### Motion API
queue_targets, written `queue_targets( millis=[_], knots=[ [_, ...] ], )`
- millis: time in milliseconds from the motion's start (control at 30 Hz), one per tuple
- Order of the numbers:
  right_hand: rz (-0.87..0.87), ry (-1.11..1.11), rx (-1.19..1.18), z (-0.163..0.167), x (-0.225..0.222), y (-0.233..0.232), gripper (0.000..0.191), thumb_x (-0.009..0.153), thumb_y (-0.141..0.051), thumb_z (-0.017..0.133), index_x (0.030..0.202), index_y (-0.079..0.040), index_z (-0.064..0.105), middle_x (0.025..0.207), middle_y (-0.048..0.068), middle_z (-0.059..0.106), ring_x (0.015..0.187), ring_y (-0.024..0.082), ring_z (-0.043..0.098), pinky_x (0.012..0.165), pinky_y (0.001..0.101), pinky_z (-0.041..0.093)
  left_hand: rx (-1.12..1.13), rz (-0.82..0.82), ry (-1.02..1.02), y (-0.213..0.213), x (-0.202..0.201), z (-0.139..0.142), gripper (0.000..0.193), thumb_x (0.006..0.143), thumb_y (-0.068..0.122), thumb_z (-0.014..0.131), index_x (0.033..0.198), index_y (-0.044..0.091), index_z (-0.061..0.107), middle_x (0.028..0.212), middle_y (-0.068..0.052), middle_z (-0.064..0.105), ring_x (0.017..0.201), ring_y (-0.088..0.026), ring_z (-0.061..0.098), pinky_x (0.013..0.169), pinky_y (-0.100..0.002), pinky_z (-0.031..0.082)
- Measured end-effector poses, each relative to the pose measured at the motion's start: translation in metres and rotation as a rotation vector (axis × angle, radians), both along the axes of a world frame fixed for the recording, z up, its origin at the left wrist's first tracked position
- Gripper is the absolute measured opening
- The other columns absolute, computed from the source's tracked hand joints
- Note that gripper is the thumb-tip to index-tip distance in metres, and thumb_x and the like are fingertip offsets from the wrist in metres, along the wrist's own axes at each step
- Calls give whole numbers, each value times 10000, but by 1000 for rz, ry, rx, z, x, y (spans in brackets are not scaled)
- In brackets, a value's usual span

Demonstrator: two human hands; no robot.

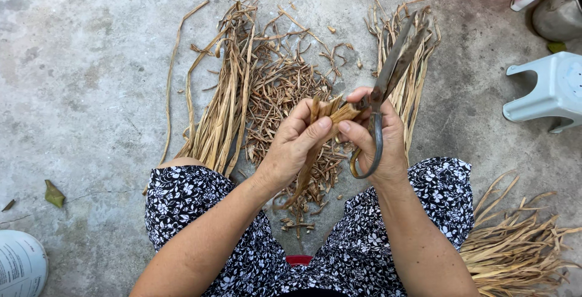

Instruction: The person sits on a low stool on a concrete surface and trims the ends off bundles of dried plant stalks using scissors. They cut pieces from the stalks, drop the trimmed-off bits onto a growing pile in front of them, and set the trimmed stalks into separate bundles beside them.

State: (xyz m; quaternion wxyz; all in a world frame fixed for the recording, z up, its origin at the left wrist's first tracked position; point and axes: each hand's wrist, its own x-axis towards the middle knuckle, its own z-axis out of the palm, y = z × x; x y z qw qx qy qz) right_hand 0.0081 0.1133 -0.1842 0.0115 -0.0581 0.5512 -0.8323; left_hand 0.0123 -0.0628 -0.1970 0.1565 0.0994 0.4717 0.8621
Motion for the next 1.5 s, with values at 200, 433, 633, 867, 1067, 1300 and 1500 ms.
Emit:
queue_targets(
  millis=[200, 433, 633, 867, 1067, 1300, 1500],
  knots=[
    [-5, 36, 69, 5, 4, 6, 422, 879, 77, 733, 1262, -48, 606, 1009, 51, 669, 850, 104, 667, 744, 237, 592, -173, 228, -52, -18, -13, 11, 269, 1038, 345, 533, 1142, 99, 555, 850, 9, 632, 726, -70, 602, 656, -228, 526],
    [-136, 137, 276, 12, 5, -1, 387, 940, 92, 707, 1281, -45, 585, 1075, 30, 653, 964, 99, 655, 865, 235, 561, -648, 347, 433, -15, 0, 25, 292, 911, 171, 808, 1134, 83, 641, 912, 22, 668, 709, -34, 550, 606, -196, 459],
    [-56, 138, 164, 10, 11, -7, 404, 940, 63, 700, 1301, -59, 564, 1071, 36, 689, 998, 107, 668, 918, 251, 560, -373, 259, 275, -8, 3, 17, 201, 991, 123, 734, 1158, 59, 643, 997, 36, 707, 869, -5, 624, 739, -185, 532],
    [-122, 223, 424, 5, 13, -10, 566, 908, -112, 828, 1384, -79, 524, 1201, 44, 658, 997, 106, 585, 903, 268, 527, -205, 175, 58, -10, 1, 10, 140, 1006, 146, 689, 1113, 57, 675, 868, 46, 670, 693, -14, 561, 607, -183, 484],
    [-83, 260, 827, 5, 16, -22, 745, 797, -297, 893, 1401, -100, 504, 1199, 20, 654, 1016, 131, 599, 920, 311, 528, -79, 256, -43, -16, -6, 7, 153, 1001, 152, 694, 1108, 45, 676, 791, 28, 647, 642, -30, 560, 562, -185, 466],
    [-81, 278, 968, 11, 19, -26, 737, 740, -318, 920, 1332, -81, 550, 1105, 29, 643, 904, 131, 603, 793, 299, 539, -59, 286, -20, -18, -7, 6, 112, 991, 146, 699, 1017, 67, 624, 740, 33, 604, 612, -36, 566, 532, -190, 476],
    [-59, 201, 826, 11, 21, -30, 682, 752, -278, 917, 1325, -63, 617, 1002, -2, 666, 824, 57, 604, 679, 217, 513, -86, 285, -37, -18, -7, 9, 119, 1001, 150, 694, 1047, 46, 657, 723, 31, 608, 612, -36, 562, 539, -186, 467]
  ],
)
